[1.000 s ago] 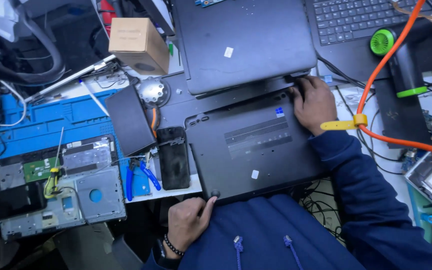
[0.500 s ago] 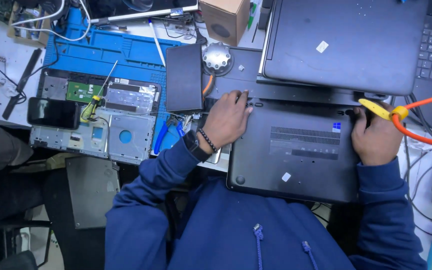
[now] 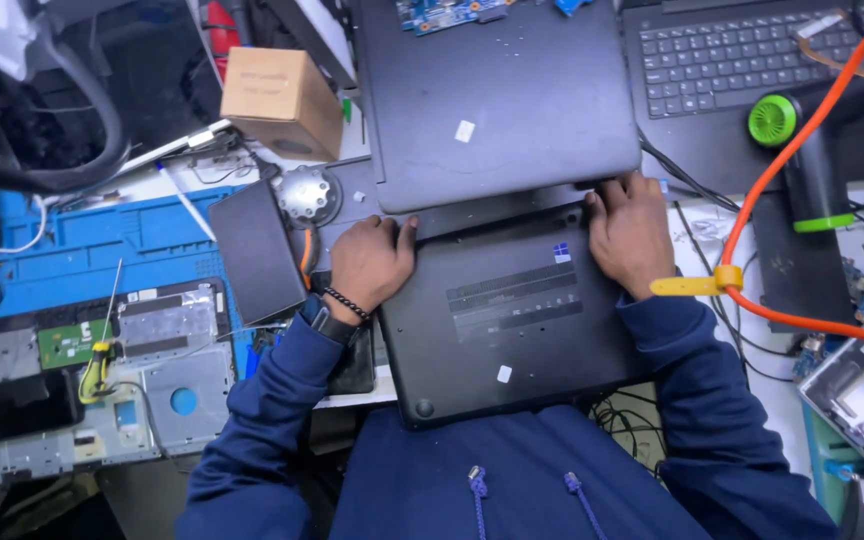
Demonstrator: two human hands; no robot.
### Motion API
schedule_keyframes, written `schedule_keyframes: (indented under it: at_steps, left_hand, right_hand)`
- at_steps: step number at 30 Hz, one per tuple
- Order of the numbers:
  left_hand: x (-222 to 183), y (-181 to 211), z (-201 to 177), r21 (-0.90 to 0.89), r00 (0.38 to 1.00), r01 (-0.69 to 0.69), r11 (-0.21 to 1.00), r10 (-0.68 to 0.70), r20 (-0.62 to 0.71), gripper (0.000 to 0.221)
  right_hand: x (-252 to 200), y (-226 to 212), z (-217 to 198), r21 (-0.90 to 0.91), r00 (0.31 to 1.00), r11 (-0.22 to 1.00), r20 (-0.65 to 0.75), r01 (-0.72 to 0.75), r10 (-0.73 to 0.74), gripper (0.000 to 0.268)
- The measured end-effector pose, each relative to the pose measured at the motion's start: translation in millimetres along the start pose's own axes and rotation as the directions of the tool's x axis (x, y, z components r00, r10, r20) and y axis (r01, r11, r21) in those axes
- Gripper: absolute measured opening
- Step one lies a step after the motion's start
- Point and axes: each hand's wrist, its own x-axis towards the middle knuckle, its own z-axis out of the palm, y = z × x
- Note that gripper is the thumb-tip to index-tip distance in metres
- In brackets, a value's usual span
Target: Opening the bottom case of a laptop using a prying tool to access internal components.
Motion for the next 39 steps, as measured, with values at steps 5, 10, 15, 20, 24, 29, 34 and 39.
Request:
schedule_keyframes:
  at_steps: [5, 10, 15, 20, 24, 29, 34, 39]
  left_hand:
    - [2.3, 2.8, -6.9, -0.099, 0.987, 0.119, 0.988, -0.107, 0.119, 0.071]
    - [-15.4, 22.3, -22.3, -0.263, 0.995, 0.103, 0.959, -0.096, 0.038, 0.064]
    - [-24.4, 21.7, -16.1, -0.296, 0.983, 0.078, 0.952, -0.122, -0.135, 0.058]
    - [-33.5, 26.2, -32.8, -0.26, 0.977, 0.003, 0.966, -0.059, -0.206, 0.057]
    - [-42.9, 30.8, -57.5, -0.219, 0.962, -0.065, 0.974, 0.003, -0.272, 0.057]
    - [-43.6, 32.5, -60.5, -0.182, 0.955, -0.071, 0.981, 0.014, -0.297, 0.057]
    - [-46.0, 28.5, -55.8, -0.193, 0.939, -0.128, 0.973, 0.057, -0.339, 0.055]
    - [-48.7, 34.5, -68.1, -0.249, 0.943, -0.145, 0.958, 0.058, -0.326, 0.058]
  right_hand:
    - [4.0, -0.7, -20.7, 0.036, 0.984, 0.99, 0.121, -0.133, 0.128, 0.039]
    - [-6.4, 23.3, -13.9, 0.072, 0.966, 0.977, 0.18, -0.202, 0.186, 0.046]
    - [-20.9, 21.1, -16.7, 0.086, 0.982, 0.983, 0.107, -0.165, 0.155, 0.045]
    - [-23.6, -1.1, -46.5, 0.137, 0.985, 0.975, 0.026, -0.173, 0.171, 0.049]
    - [-19.6, -8.1, -70.4, 0.251, 0.978, 0.964, -0.168, -0.081, 0.126, 0.027]
    - [-24.5, 1.8, -62.7, 0.273, 0.973, 0.957, -0.176, -0.094, 0.146, 0.021]
    - [-31.2, -5.7, -65.4, 0.209, 0.987, 0.968, -0.056, -0.137, 0.152, 0.04]
    - [-27.1, -11.0, -75.2, 0.229, 0.987, 0.96, 0.036, -0.162, 0.158, 0.051]
